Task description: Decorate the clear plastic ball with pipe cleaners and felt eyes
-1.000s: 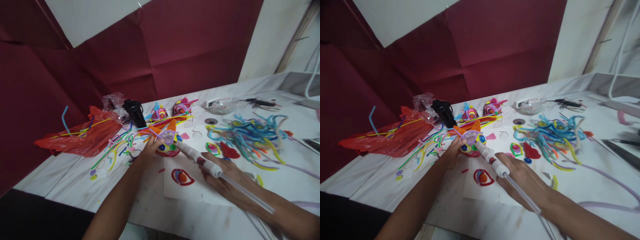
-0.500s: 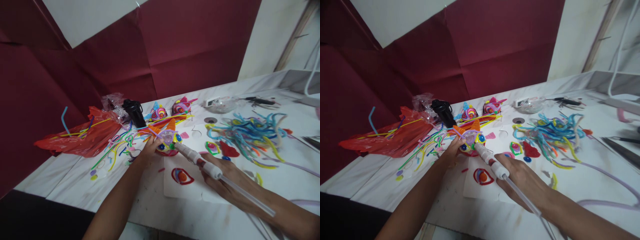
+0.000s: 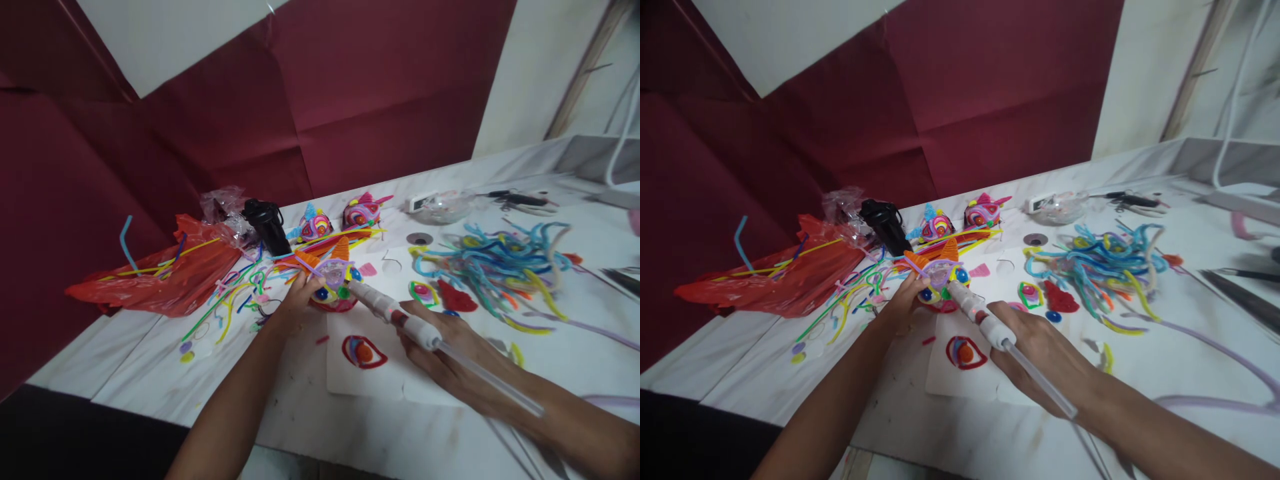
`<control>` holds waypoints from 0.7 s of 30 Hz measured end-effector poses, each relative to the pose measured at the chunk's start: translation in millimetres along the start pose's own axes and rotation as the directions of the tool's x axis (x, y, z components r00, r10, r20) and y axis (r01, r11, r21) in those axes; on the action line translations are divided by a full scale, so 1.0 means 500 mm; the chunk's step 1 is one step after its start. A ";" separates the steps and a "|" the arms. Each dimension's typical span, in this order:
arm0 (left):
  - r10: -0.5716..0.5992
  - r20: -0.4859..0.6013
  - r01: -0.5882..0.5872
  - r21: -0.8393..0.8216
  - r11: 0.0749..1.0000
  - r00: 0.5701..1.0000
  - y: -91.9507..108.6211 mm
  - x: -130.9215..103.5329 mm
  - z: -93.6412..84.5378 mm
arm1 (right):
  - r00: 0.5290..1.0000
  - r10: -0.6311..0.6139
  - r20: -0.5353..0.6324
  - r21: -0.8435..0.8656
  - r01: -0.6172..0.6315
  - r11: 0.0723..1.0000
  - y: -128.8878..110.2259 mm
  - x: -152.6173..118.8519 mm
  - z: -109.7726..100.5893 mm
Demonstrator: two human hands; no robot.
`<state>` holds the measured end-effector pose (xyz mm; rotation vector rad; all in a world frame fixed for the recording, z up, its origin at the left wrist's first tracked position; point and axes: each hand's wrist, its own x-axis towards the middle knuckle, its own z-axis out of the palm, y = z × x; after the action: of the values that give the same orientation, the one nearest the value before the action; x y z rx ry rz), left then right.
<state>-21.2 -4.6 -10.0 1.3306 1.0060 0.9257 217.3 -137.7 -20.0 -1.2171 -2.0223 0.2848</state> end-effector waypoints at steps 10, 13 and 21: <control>0.028 -0.004 -0.028 -0.028 0.999 1.000 0.007 -0.001 0.005 | 0.995 0.096 0.011 0.107 -0.097 0.990 -0.003 0.008 -0.007; 0.032 -0.011 -0.032 -0.004 0.999 0.999 0.007 -0.002 0.005 | 0.997 0.074 -0.001 0.094 -0.074 0.993 -0.005 0.009 -0.007; 0.023 -0.027 -0.023 0.013 1.000 0.999 0.005 -0.001 0.002 | 1.000 -0.014 -0.003 0.020 0.014 1.000 -0.013 0.001 -0.009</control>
<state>-20.3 -5.2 -7.4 1.3460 1.0201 0.9584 215.9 -141.6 -13.3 -1.1897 -2.0201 0.2953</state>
